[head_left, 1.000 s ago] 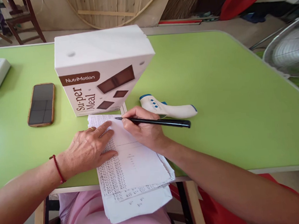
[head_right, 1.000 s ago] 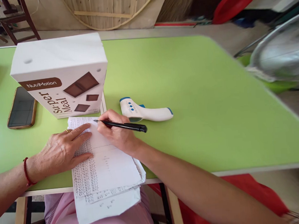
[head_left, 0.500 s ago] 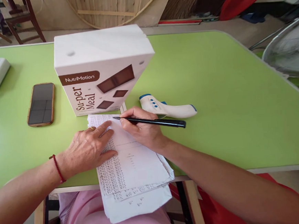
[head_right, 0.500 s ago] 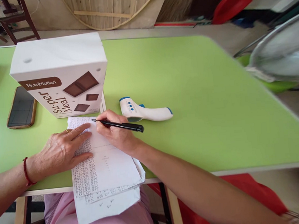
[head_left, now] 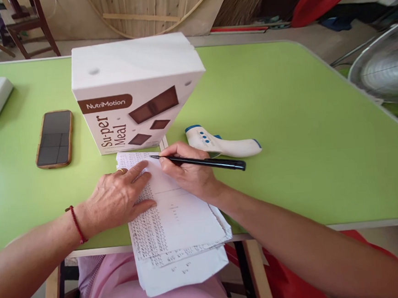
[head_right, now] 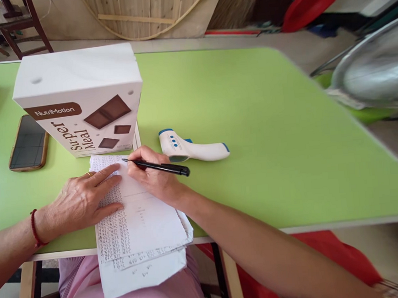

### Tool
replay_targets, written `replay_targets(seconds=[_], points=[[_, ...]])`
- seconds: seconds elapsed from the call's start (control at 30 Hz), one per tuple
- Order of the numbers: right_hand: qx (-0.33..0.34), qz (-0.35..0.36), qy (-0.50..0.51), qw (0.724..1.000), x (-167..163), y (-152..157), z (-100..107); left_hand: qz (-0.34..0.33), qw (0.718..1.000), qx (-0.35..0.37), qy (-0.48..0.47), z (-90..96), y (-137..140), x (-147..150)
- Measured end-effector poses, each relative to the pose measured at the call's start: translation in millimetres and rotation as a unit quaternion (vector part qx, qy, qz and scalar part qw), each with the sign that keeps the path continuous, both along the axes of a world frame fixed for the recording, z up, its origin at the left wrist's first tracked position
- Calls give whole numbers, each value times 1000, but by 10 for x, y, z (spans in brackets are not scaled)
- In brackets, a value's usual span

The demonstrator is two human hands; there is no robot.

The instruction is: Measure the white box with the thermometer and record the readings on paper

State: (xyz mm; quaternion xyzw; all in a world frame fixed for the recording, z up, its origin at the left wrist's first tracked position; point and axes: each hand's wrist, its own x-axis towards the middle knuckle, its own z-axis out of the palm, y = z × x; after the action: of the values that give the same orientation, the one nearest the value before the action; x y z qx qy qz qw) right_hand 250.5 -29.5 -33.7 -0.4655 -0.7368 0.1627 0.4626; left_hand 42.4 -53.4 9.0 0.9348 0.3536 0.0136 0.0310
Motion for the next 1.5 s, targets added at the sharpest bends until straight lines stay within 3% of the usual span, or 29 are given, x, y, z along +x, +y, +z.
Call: replay_targets(seconds=[0.17, 0.33, 0.43, 0.53, 0.63, 0.7, 0.77, 0.83, 0.93, 1.03, 1.1, 1.33, 1.5], points=[[35, -6, -4, 999, -6, -21, 25, 3, 1000, -4, 4, 10, 4, -13], [142, 37, -99, 984, 159, -88, 240, 2, 1000, -1, 0, -14, 2, -18], [210, 69, -253, 942, 327, -118, 405, -8, 1000, 20, -22, -57, -4, -39], [233, 53, -415, 878, 438, -131, 471, -36, 990, 67, -121, -71, 26, -82], [247, 37, -485, 838, 468, -134, 413, -15, 939, 161, -303, -28, 142, -166], [240, 20, -487, 840, 467, -136, 351, 60, 883, 238, -400, -6, 273, -254], [225, 4, -467, 855, 465, -143, 309, 136, 835, 261, -465, -24, 433, -359], [212, 6, -427, 879, 464, -153, 298, 166, 827, 183, -505, -85, 599, -452], [193, 63, -351, 914, 455, -166, 308, 140, 827, -21, -544, -199, 800, -516], [156, 115, -316, 929, 441, -164, 298, 148, 805, -170, -549, -251, 886, -494], [140, 125, -318, 929, 436, -157, 274, 176, 795, -191, -548, -222, 876, -464], [118, 127, -315, 933, 392, -149, 249, 216, 782, -107, -574, 165, 651, -500], [120, 73, -236, 962, 646, -64, 289, 152, 791, -257, -534, 309, 585, -632]])
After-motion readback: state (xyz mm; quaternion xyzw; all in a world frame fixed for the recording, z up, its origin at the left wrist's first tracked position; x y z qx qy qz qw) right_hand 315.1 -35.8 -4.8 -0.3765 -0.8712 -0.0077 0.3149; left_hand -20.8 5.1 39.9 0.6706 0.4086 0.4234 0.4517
